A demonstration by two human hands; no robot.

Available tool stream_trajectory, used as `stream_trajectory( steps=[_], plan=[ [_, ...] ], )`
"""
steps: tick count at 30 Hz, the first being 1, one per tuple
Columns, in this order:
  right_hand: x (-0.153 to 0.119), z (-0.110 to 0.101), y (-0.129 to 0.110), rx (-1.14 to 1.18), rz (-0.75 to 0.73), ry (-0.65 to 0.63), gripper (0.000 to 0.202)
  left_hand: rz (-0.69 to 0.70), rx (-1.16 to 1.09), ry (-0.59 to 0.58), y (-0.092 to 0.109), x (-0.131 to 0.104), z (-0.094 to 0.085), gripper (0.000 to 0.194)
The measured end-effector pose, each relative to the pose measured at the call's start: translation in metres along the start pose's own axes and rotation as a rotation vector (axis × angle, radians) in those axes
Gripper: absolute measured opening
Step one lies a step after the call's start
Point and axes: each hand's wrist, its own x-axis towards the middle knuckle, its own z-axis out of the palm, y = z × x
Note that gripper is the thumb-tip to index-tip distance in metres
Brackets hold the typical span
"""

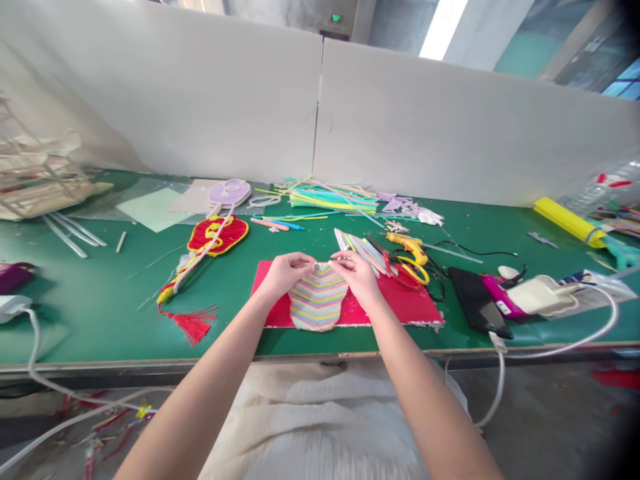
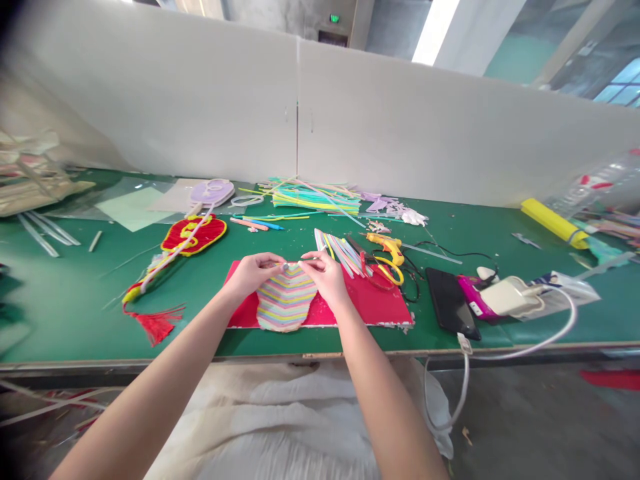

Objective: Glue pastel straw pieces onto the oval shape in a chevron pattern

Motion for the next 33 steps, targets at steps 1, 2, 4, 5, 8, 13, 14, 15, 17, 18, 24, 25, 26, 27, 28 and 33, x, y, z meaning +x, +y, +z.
stream_trajectory(
  steps=[1, 2, 4, 5, 8, 13, 14, 15, 17, 18, 24, 25, 26, 27, 28, 33],
  plan=[
    [0.0, 0.0, 0.0, -0.004, -0.003, -0.001, 0.027, -0.001, -0.009, -0.001, -0.001, 0.0, 0.0, 0.044],
    [0.0, 0.0, 0.0, -0.009, -0.006, -0.006, 0.026, 0.0, -0.015, -0.001, -0.001, 0.0, 0.0, 0.044],
    [0.0, 0.0, 0.001, -0.013, -0.006, -0.027, 0.026, 0.006, -0.023, -0.001, -0.002, 0.0, 0.0, 0.044],
    [0.0, 0.0, 0.002, -0.012, -0.002, -0.042, 0.026, 0.008, -0.024, -0.002, -0.003, 0.0, 0.0, 0.044],
    [0.0, 0.001, 0.005, -0.006, 0.0, -0.068, 0.026, 0.004, -0.019, -0.004, -0.002, 0.0, 0.0, 0.044],
    [0.001, 0.001, 0.008, -0.005, -0.016, -0.067, 0.024, -0.019, -0.006, -0.007, 0.003, 0.0, 0.0, 0.041],
    [0.001, 0.001, 0.009, -0.005, -0.018, -0.064, 0.024, -0.015, -0.006, -0.013, 0.003, 0.0, 0.0, 0.041],
    [0.001, 0.001, 0.009, -0.003, -0.019, -0.062, 0.024, -0.012, -0.006, -0.016, 0.004, 0.0, 0.0, 0.041],
    [0.002, 0.001, 0.01, 0.009, -0.019, -0.061, 0.024, -0.009, -0.005, -0.01, 0.003, 0.0, 0.0, 0.04],
    [0.002, 0.001, 0.01, 0.014, -0.017, -0.061, 0.024, -0.009, -0.003, -0.003, 0.002, 0.0, 0.0, 0.039],
    [0.001, 0.002, 0.008, 0.004, 0.0, -0.07, 0.028, -0.004, 0.014, 0.047, 0.0, 0.002, 0.001, 0.034],
    [0.001, 0.002, 0.007, 0.004, 0.001, -0.069, 0.028, -0.004, 0.013, 0.05, 0.0, 0.002, 0.001, 0.034],
    [0.001, 0.002, 0.006, 0.005, 0.001, -0.067, 0.028, -0.003, 0.012, 0.053, 0.0, 0.002, 0.001, 0.033],
    [0.001, 0.002, 0.006, 0.007, 0.0, -0.066, 0.028, -0.002, 0.012, 0.055, 0.0, 0.002, 0.001, 0.032],
    [0.001, 0.002, 0.006, 0.01, 0.0, -0.064, 0.027, -0.002, 0.011, 0.056, 0.0, 0.002, 0.001, 0.032],
    [0.0, 0.005, 0.005, 0.002, 0.002, -0.062, 0.028, 0.002, 0.005, 0.06, -0.001, 0.004, 0.002, 0.032]
  ],
)
